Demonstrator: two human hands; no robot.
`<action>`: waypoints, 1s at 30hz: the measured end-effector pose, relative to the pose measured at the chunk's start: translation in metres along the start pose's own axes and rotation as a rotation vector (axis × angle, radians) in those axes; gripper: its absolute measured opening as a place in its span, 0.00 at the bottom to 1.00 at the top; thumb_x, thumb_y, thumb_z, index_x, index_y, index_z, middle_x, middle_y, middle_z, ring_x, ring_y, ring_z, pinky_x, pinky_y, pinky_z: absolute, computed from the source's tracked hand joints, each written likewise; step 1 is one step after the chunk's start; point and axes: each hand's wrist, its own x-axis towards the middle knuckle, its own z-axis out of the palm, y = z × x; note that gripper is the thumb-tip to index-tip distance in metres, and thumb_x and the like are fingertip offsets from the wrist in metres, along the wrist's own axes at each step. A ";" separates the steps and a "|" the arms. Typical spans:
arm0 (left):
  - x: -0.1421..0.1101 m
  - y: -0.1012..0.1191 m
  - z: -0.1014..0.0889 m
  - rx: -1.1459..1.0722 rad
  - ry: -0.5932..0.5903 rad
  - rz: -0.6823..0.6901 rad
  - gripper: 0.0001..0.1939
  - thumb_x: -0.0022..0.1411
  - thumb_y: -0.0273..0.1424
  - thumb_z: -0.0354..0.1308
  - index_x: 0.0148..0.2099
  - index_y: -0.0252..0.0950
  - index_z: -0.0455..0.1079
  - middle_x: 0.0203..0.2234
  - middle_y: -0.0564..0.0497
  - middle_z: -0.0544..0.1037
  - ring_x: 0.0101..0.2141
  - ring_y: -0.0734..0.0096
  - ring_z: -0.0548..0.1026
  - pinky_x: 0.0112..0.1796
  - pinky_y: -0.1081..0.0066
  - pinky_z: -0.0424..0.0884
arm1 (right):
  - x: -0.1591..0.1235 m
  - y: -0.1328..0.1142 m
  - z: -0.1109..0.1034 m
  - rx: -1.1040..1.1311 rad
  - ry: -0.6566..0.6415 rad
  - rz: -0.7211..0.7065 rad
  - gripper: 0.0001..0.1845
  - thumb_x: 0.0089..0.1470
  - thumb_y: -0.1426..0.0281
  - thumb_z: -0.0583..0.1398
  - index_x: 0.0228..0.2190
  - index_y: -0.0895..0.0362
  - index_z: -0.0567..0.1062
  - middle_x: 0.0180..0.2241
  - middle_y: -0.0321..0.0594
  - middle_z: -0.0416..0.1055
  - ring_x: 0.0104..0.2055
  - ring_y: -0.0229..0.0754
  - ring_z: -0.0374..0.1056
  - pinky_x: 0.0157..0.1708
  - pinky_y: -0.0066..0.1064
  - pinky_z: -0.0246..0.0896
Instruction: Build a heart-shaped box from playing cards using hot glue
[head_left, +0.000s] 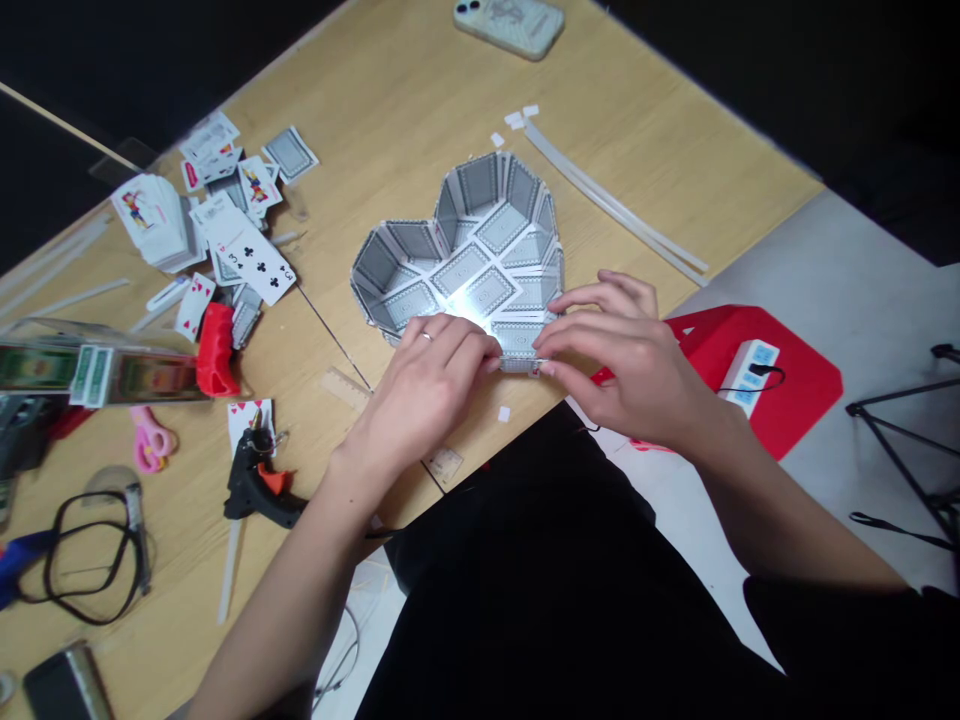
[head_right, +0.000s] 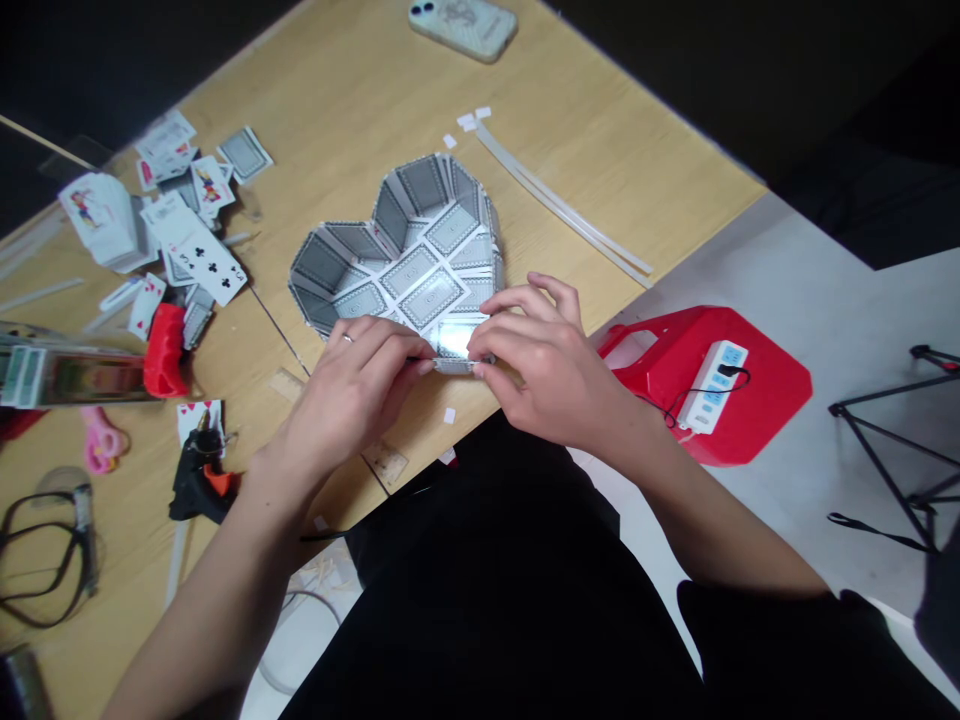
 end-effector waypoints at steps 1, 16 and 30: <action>0.000 0.000 0.000 0.001 0.002 -0.001 0.03 0.81 0.30 0.56 0.50 0.37 0.70 0.41 0.46 0.82 0.42 0.60 0.76 0.47 0.59 0.69 | 0.000 0.000 0.000 0.000 -0.001 -0.001 0.07 0.64 0.74 0.63 0.38 0.50 0.80 0.40 0.36 0.86 0.58 0.54 0.79 0.72 0.60 0.54; -0.001 0.000 0.000 -0.018 -0.011 -0.018 0.05 0.82 0.30 0.54 0.50 0.39 0.71 0.41 0.46 0.82 0.43 0.59 0.76 0.47 0.58 0.68 | 0.000 -0.002 -0.001 0.009 -0.025 0.052 0.09 0.65 0.72 0.63 0.37 0.46 0.82 0.40 0.35 0.86 0.58 0.54 0.78 0.74 0.60 0.52; -0.005 0.002 -0.002 0.024 -0.004 -0.002 0.06 0.81 0.33 0.57 0.54 0.37 0.72 0.44 0.44 0.84 0.44 0.57 0.78 0.47 0.58 0.71 | 0.000 0.000 0.000 0.011 -0.009 0.025 0.08 0.63 0.73 0.63 0.38 0.48 0.81 0.40 0.35 0.86 0.58 0.53 0.78 0.73 0.60 0.52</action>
